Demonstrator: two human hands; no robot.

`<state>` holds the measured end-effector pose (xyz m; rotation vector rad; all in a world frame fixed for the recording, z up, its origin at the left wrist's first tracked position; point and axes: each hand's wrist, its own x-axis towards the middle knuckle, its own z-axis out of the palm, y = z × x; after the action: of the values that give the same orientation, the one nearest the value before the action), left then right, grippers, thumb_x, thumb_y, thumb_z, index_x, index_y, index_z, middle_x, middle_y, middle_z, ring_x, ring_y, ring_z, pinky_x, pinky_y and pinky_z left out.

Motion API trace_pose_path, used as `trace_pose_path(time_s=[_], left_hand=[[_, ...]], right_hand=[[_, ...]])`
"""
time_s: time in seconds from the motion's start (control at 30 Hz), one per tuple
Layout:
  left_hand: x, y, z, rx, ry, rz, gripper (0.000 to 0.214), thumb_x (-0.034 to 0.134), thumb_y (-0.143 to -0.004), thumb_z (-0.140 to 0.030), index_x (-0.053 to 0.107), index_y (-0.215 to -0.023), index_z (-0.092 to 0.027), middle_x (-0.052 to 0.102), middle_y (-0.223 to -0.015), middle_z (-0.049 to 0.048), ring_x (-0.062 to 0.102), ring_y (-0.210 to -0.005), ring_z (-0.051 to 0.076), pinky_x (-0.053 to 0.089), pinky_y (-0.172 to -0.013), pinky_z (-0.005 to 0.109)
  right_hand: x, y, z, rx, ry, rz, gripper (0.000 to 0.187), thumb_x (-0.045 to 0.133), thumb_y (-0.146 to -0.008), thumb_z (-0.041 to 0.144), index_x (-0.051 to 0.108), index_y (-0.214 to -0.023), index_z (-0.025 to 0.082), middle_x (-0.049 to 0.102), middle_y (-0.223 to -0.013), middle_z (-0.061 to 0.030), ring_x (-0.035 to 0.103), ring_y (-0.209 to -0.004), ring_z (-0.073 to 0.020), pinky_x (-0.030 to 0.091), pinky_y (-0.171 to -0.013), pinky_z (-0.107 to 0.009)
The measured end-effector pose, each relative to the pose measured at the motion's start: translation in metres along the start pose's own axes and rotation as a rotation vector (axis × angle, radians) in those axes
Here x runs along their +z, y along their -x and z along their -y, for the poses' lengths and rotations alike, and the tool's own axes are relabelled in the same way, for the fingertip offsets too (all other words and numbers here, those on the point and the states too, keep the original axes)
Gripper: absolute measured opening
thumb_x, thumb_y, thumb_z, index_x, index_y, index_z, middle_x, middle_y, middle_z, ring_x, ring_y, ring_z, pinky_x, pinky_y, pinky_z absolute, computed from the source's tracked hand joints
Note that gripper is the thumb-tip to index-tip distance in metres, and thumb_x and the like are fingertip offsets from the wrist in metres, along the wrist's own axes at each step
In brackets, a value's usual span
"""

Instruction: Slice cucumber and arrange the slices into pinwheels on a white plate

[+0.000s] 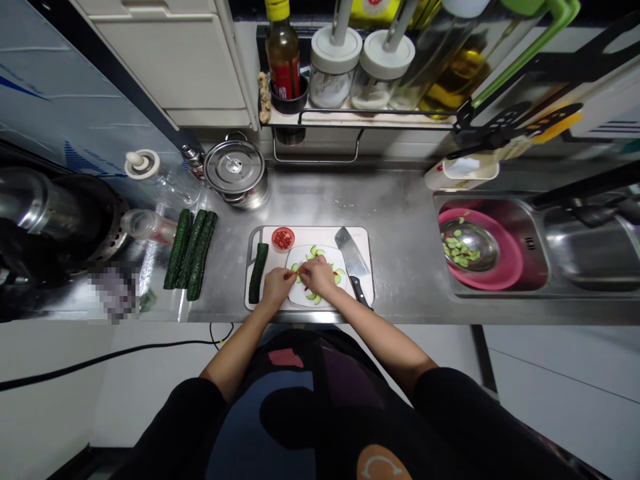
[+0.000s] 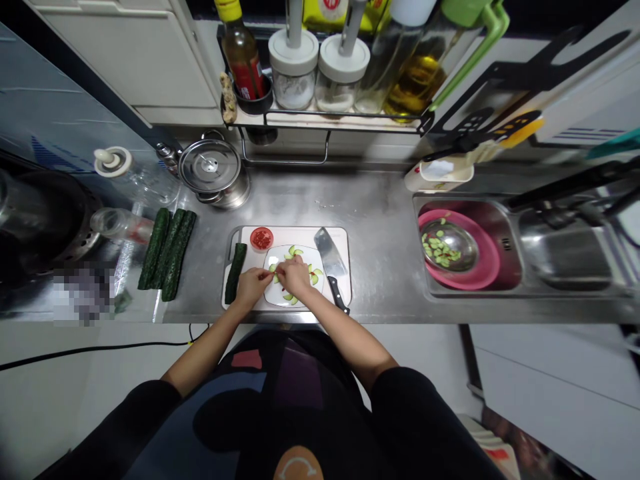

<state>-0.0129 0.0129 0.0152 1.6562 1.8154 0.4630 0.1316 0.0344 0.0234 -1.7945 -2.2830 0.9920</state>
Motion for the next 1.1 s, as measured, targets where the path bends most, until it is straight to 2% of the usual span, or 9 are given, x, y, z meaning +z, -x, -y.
trace_pose_path(time_s=[0.2, 0.43, 0.73, 0.93, 1.1], left_hand=[[-0.003, -0.004, -0.001, -0.013, 0.021, -0.001, 0.007, 0.065, -0.073, -0.016, 0.071, -0.072, -0.019, 0.070, -0.073, 0.0021, 0.062, -0.069, 0.014, 0.047, -0.070, 0.025], [-0.007, -0.010, 0.002, 0.098, -0.003, 0.012, 0.008, 0.066, -0.072, -0.014, 0.072, -0.072, -0.019, 0.069, -0.072, 0.0024, 0.060, -0.068, 0.013, 0.046, -0.068, 0.024], [-0.001, -0.010, 0.009, 0.167, 0.022, 0.032, 0.010, 0.066, -0.072, -0.013, 0.071, -0.070, -0.020, 0.067, -0.068, 0.0003, 0.059, -0.064, 0.012, 0.046, -0.064, 0.023], [-0.004, -0.012, 0.013, 0.167, 0.031, -0.002, 0.008, 0.066, -0.074, -0.016, 0.072, -0.076, -0.021, 0.068, -0.072, 0.0005, 0.060, -0.068, 0.012, 0.047, -0.065, 0.023], [-0.007, -0.009, 0.014, 0.136, 0.039, 0.042, 0.008, 0.066, -0.074, -0.018, 0.073, -0.077, -0.022, 0.067, -0.072, 0.0001, 0.058, -0.065, 0.011, 0.046, -0.065, 0.022]], right_hand=[[0.001, 0.001, -0.004, 0.034, -0.047, -0.032, 0.013, 0.058, -0.079, 0.020, 0.070, -0.082, 0.022, 0.069, -0.086, -0.0038, 0.046, -0.094, -0.0235, 0.033, -0.075, -0.031], [0.002, -0.007, -0.003, 0.025, -0.145, -0.034, 0.017, 0.057, -0.082, 0.023, 0.072, -0.088, 0.024, 0.070, -0.087, -0.0030, 0.049, -0.092, -0.0218, 0.036, -0.079, -0.031], [-0.005, -0.003, 0.001, 0.061, -0.060, 0.005, 0.013, 0.058, -0.081, 0.024, 0.071, -0.080, 0.023, 0.069, -0.084, -0.0048, 0.048, -0.098, -0.0242, 0.036, -0.072, -0.031], [0.001, -0.001, 0.002, 0.050, -0.092, -0.061, 0.016, 0.054, -0.082, 0.021, 0.069, -0.075, 0.022, 0.068, -0.078, -0.0040, 0.050, -0.092, -0.0222, 0.036, -0.079, -0.031], [0.001, -0.003, -0.002, 0.058, -0.166, -0.048, 0.014, 0.055, -0.081, 0.020, 0.069, -0.075, 0.021, 0.068, -0.079, -0.0027, 0.053, -0.091, -0.0204, 0.038, -0.080, -0.029]])
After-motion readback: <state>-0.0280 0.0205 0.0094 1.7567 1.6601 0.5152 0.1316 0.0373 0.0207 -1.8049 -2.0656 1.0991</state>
